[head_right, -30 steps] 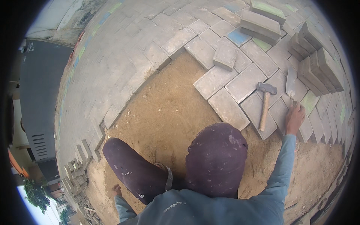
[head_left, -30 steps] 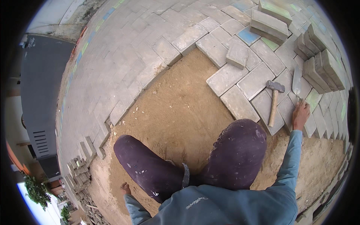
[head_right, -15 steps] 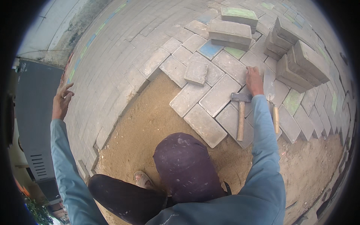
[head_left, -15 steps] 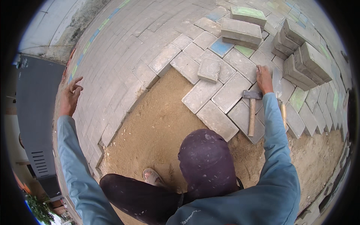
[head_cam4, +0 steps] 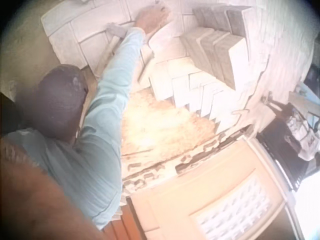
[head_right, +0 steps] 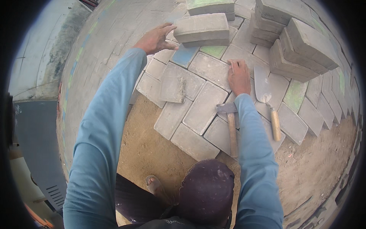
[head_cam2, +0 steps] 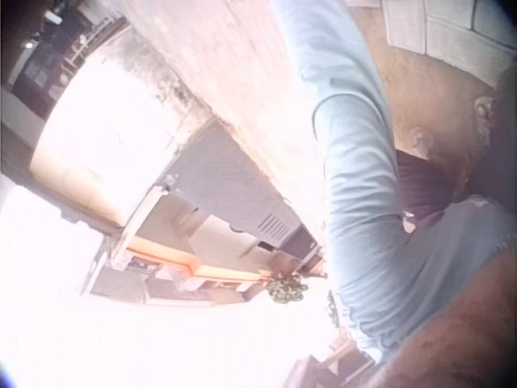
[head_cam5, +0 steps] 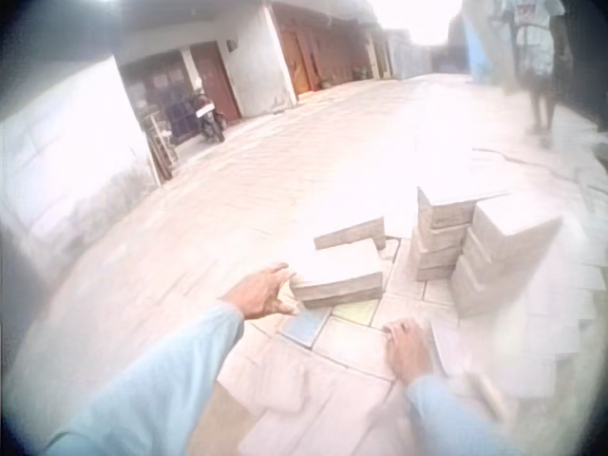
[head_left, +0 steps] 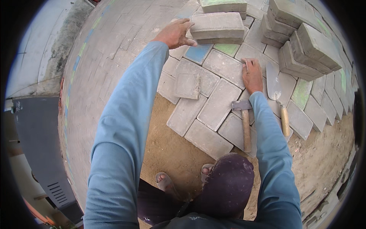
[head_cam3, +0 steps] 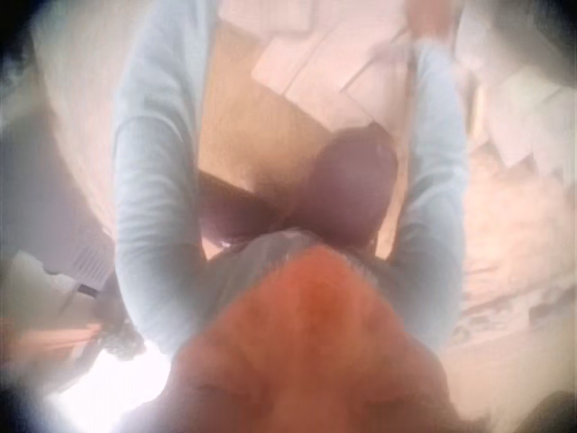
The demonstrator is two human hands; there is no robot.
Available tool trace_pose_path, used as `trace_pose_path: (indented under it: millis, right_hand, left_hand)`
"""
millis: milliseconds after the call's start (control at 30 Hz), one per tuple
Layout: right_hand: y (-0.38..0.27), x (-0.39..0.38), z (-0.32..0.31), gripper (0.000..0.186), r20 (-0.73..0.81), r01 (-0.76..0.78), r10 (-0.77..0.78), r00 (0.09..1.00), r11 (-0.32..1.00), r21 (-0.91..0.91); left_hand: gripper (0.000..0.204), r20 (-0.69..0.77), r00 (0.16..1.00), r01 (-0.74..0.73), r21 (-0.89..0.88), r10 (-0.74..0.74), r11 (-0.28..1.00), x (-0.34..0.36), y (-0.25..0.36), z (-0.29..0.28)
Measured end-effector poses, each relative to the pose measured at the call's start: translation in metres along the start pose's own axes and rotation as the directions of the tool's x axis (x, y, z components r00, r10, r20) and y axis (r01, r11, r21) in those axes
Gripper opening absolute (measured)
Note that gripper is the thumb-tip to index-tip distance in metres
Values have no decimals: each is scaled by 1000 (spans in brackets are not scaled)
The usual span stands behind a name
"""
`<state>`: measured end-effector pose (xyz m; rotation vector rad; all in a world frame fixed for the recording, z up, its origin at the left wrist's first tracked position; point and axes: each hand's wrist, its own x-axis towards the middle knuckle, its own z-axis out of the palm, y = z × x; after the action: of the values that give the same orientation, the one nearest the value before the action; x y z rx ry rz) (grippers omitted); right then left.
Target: The person kneels on the ground and lays rectangular pavers onto a prepared sand bed. They use a hammer to tap the pavers into place and a trowel to level the sand. A tape measure is used to check spacing.
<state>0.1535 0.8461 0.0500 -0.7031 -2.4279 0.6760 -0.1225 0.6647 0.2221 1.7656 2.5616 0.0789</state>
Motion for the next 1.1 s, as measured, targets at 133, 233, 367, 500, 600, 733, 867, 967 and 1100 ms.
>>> trace_pose_path:
  millis: [133, 233, 367, 500, 600, 733, 867, 967, 1100]
  right_hand:
    - [-4, 0, -2, 24, -22, 6, -7, 1000, 1000, -20]
    - [4, 3, -9, 25, -34, 0, -2, 999, 999, -49]
    - [4, 4, -2, 26, -26, -13, 11, 1000, 999, -51]
    - [1, 7, -5, 26, -8, -47, 47, 999, 999, -10]
    - [4, 7, -3, 26, -5, -45, 45, 999, 999, -20]
    - [5, 7, -2, 27, -7, -20, 20, 1000, 998, -53]
    - [6, 5, 1, 27, 7, 3, -2, 1000, 998, -65]
    - [6, 5, 0, 26, 14, 8, -7, 1000, 995, -96]
    - [-1, 5, 2, 26, 12, 52, -51, 999, 992, -112]
  left_hand:
    - [136, 150, 980, -134, 11, 131, 991, 103, 17, 29]
    - [137, 113, 993, -48, 5, 47, 999, 126, 45, 26]
    - [119, -30, 997, -70, -40, 69, 997, 114, 36, 31]
    - [97, -39, 997, 61, -181, -69, 982, 68, 56, 10]
    - [87, -84, 995, -72, -190, 56, 979, 13, 44, -14]
    - [120, -101, 968, 229, -25, -230, 973, -95, 17, -11]
    - [122, -203, 819, 493, -232, -537, 839, -214, -7, -2]
    - [123, -143, 685, 655, -308, -714, 690, -281, -13, 20]
    - [123, -45, 595, 770, -254, -802, 585, -351, -13, 66]
